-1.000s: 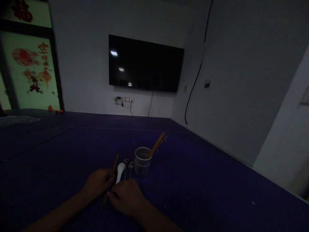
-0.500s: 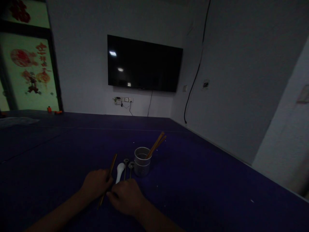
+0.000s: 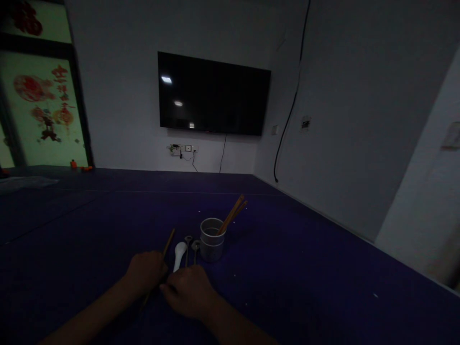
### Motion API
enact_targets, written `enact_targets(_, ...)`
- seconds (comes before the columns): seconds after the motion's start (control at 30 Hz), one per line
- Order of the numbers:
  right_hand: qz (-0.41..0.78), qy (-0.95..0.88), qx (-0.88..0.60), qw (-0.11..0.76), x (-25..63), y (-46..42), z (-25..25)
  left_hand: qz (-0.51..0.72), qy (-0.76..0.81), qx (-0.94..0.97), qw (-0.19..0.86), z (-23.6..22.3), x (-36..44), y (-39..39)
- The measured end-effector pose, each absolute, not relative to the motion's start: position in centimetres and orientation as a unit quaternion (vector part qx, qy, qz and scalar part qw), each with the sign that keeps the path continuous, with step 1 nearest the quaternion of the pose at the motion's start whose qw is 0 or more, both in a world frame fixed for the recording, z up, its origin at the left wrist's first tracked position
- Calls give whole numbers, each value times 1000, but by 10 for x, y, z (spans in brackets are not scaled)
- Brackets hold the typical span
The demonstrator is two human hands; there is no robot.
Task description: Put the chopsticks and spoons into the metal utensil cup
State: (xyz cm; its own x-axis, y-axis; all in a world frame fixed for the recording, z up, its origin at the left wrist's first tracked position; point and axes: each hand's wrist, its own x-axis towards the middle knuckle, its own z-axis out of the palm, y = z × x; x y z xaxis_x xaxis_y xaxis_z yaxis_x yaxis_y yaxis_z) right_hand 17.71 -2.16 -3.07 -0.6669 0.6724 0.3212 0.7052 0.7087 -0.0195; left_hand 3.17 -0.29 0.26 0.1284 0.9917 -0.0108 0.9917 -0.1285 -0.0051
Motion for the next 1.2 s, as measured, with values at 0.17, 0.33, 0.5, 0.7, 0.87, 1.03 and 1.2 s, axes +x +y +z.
enact_targets(0.17, -58, -908, -379, 170, 178, -19, -35, -8, 673, 740, -21, 1, 27, -3)
enact_targets(0.33, -37, -874, -422, 237, 178, -20, -32, 60, 673, 737, -13, -4, 17, 1)
enact_targets(0.5, 37, -792, -440, 422, 182, -23, -25, 217, 582, 771, -141, -10, 15, -2)
enact_targets(0.7, 179, -724, -407, 527, 178, -32, -21, 270, 379, 841, -276, -20, 26, -8)
enact_targets(0.87, 196, -671, -402, 591, 170, -44, -14, 266, 341, 863, -260, -24, 29, -11)
enact_targets(1.03, 52, -624, -414, 661, 190, -40, -8, 327, 417, 829, -178, -27, 22, -9)
enact_targets(1.2, -86, -571, -459, 675, 223, -20, 11, 289, 525, 798, -70, -23, 21, -4)
